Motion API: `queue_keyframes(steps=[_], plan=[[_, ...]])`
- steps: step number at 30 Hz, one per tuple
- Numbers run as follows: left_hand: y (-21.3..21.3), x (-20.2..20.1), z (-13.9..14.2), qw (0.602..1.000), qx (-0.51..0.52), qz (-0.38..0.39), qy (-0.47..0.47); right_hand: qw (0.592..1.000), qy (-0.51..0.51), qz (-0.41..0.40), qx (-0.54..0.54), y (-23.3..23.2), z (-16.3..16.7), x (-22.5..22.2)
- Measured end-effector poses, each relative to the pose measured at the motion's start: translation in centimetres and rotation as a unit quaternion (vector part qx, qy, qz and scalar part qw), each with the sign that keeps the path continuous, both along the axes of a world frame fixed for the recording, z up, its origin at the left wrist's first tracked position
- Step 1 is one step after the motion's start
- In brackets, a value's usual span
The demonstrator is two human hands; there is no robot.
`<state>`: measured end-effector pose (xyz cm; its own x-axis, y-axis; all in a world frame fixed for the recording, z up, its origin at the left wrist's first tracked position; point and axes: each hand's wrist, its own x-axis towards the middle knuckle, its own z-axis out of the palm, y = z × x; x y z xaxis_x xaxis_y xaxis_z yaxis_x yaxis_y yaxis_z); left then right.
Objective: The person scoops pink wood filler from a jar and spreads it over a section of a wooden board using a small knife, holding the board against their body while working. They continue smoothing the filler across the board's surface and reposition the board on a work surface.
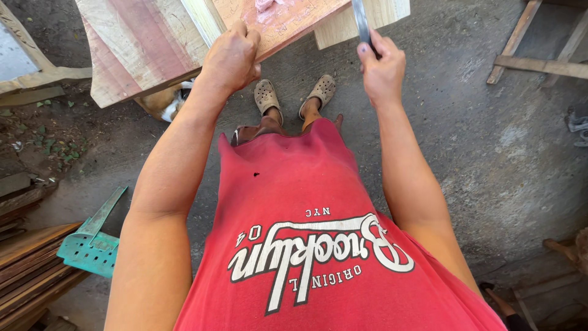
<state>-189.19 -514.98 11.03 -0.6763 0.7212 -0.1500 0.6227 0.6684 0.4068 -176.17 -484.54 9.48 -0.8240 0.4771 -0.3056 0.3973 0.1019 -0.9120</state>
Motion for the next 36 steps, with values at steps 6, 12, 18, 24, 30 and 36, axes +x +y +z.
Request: queue_keyframes(steps=[6, 12, 18, 24, 30, 36], plan=[[-0.5, -0.3, -0.4, 1.000, -0.010, 0.009, 0.001, 0.995, -0.057, 0.021, 0.078, -1.9, -0.6, -1.1], [-0.8, -0.2, -0.3, 1.000, -0.027, 0.000, 0.006, 0.979, -0.122, 0.054, 0.156, -2.3, 1.0, 0.5], [-1.1, 0.3, -1.1, 1.000, -0.006, 0.020, 0.002, 0.987, -0.158, -0.018, -0.030, -2.0, 0.4, 5.4], [-1.3, 1.3, -2.7, 0.999, -0.013, 0.037, -0.008, 0.998, 0.021, 0.015, 0.062, 0.7, -1.9, 3.4], [-1.9, 0.8, -2.5, 0.998, -0.017, 0.038, 0.036, 0.956, 0.053, 0.084, 0.276, -1.0, -4.4, -2.5], [-2.6, 0.9, -1.7, 0.998, -0.047, 0.030, 0.013, 0.946, -0.009, 0.127, 0.298, -1.6, -4.0, 1.1]])
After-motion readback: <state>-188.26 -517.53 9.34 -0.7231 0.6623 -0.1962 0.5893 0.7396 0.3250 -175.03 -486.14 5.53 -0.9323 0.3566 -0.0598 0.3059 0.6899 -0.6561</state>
